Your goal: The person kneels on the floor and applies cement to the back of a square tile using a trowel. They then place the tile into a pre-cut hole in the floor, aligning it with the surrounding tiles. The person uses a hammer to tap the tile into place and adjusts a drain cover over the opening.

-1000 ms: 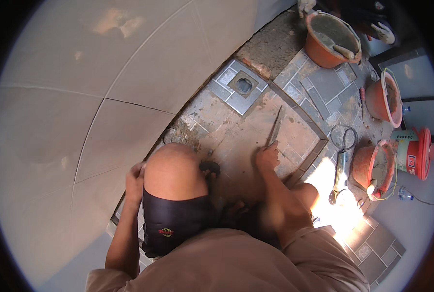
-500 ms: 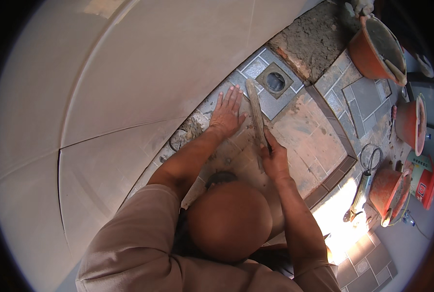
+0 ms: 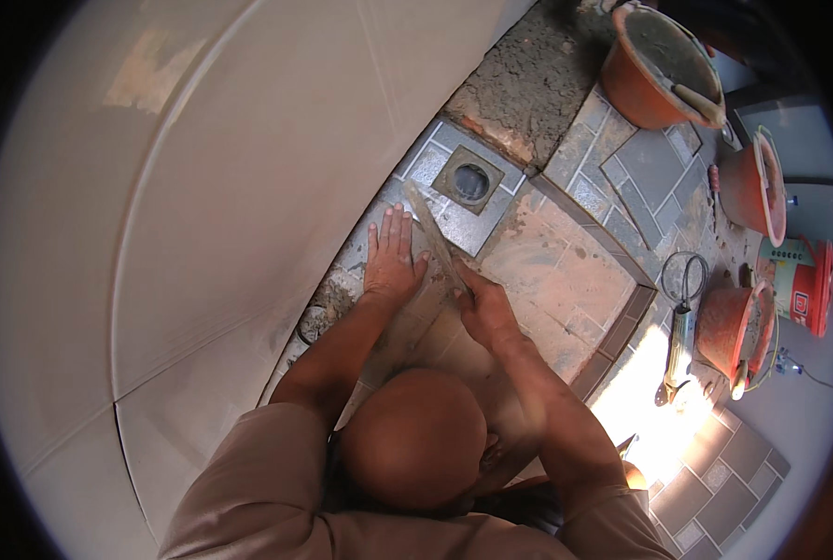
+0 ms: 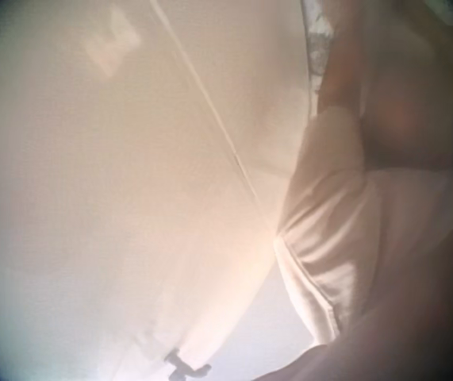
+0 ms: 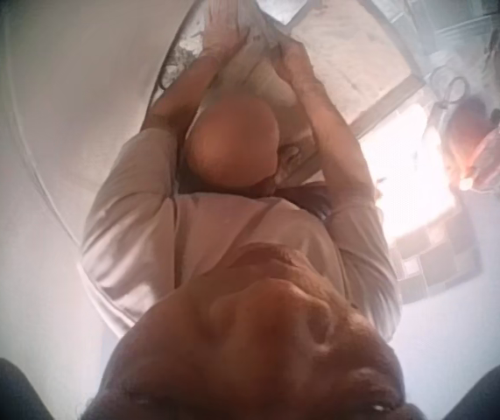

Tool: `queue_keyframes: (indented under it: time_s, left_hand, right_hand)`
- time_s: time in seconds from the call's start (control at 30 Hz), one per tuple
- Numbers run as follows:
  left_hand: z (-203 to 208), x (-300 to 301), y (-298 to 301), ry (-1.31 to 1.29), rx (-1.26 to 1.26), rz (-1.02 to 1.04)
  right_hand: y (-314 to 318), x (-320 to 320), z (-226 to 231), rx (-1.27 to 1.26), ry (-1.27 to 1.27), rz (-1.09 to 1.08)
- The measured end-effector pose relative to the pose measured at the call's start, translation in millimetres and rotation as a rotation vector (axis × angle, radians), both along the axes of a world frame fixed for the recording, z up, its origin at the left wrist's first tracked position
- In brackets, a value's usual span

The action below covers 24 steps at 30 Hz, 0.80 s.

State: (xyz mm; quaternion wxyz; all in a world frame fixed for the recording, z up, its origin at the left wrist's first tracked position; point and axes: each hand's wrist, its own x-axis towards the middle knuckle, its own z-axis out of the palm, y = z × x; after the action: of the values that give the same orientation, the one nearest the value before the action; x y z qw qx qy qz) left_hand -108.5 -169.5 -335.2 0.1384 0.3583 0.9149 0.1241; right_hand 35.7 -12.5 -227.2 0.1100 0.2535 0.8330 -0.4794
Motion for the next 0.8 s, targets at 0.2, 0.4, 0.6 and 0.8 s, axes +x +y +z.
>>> queue_keyframes:
  time_s: [0.2,0.4,0.6,0.8]
  left_hand:
    - [11.2,-15.4,-18.7,-0.002,0.113,-0.041]
    - [108.9,-28.4,-38.7,-0.468,0.018,0.155]
    - [144.1,-34.2,-59.7,-0.257,0.643,0.157]
    - [181.7,-57.4,-27.4,-0.563,0.351,0.207]
  right_hand:
    - [49.9,40.5,66.8,0.115,-0.053,0.1]
    - [145.8,118.1,190.4,0.371,-0.416,0.146]
    - [208.3,208.4,267.7,0.575,-0.522,0.076]
    - [206.0,303.7,279.6,0.596,-0.564,-0.311]
